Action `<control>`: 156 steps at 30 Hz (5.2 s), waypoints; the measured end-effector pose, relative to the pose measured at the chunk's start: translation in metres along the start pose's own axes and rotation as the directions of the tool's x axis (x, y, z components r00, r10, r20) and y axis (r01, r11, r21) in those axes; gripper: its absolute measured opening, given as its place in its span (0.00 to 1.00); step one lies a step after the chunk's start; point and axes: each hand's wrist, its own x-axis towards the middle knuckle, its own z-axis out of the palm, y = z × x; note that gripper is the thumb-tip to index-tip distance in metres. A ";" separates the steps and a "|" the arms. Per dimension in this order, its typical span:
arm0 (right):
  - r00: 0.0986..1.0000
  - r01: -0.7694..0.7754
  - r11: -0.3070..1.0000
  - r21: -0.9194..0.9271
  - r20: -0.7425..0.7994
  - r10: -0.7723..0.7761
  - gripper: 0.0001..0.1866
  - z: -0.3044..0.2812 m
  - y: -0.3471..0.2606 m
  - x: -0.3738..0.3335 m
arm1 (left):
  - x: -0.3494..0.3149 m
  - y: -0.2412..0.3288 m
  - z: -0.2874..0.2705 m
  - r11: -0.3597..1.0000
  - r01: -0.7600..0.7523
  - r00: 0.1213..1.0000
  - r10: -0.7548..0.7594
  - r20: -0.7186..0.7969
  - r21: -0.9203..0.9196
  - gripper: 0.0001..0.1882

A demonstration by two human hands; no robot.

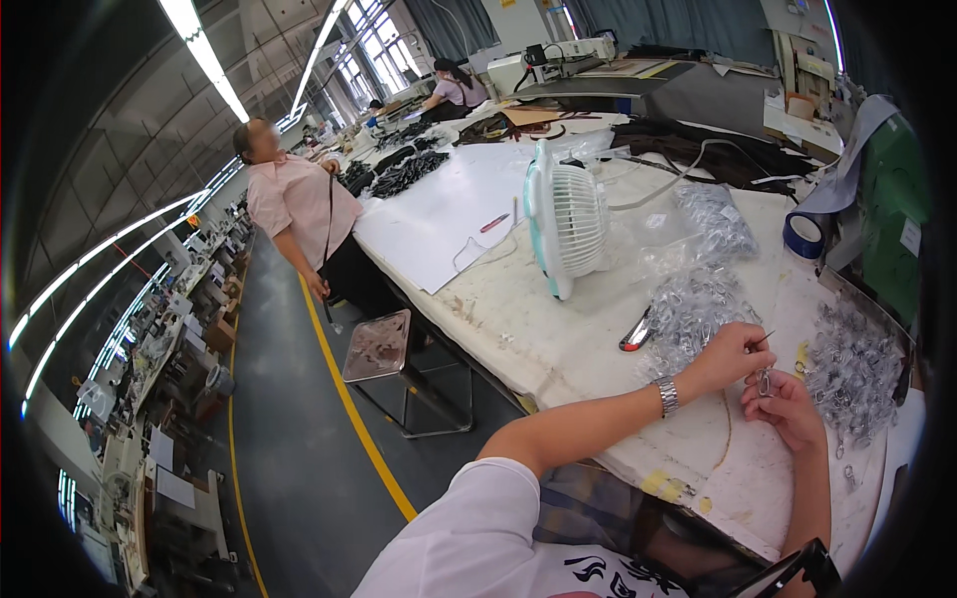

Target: The person threads small metal rings or wire connectors onto a long thin metal rod or wire by hand.

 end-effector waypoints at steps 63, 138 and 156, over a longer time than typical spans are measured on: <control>0.876 0.315 0.943 0.105 -0.414 -0.247 0.16 0.011 0.012 0.013 | -0.009 0.007 0.025 0.915 0.147 0.984 -0.095 0.154 -0.376 0.15; 0.808 0.386 0.909 0.155 -0.532 -0.252 0.22 0.024 0.006 -0.002 | -0.009 0.031 0.017 0.918 0.343 0.934 -0.312 0.172 -0.200 0.20; 0.812 0.321 0.947 0.036 -0.526 -0.255 0.19 0.018 0.019 0.005 | -0.007 0.024 0.012 0.838 0.388 0.895 -0.244 0.374 -0.384 0.14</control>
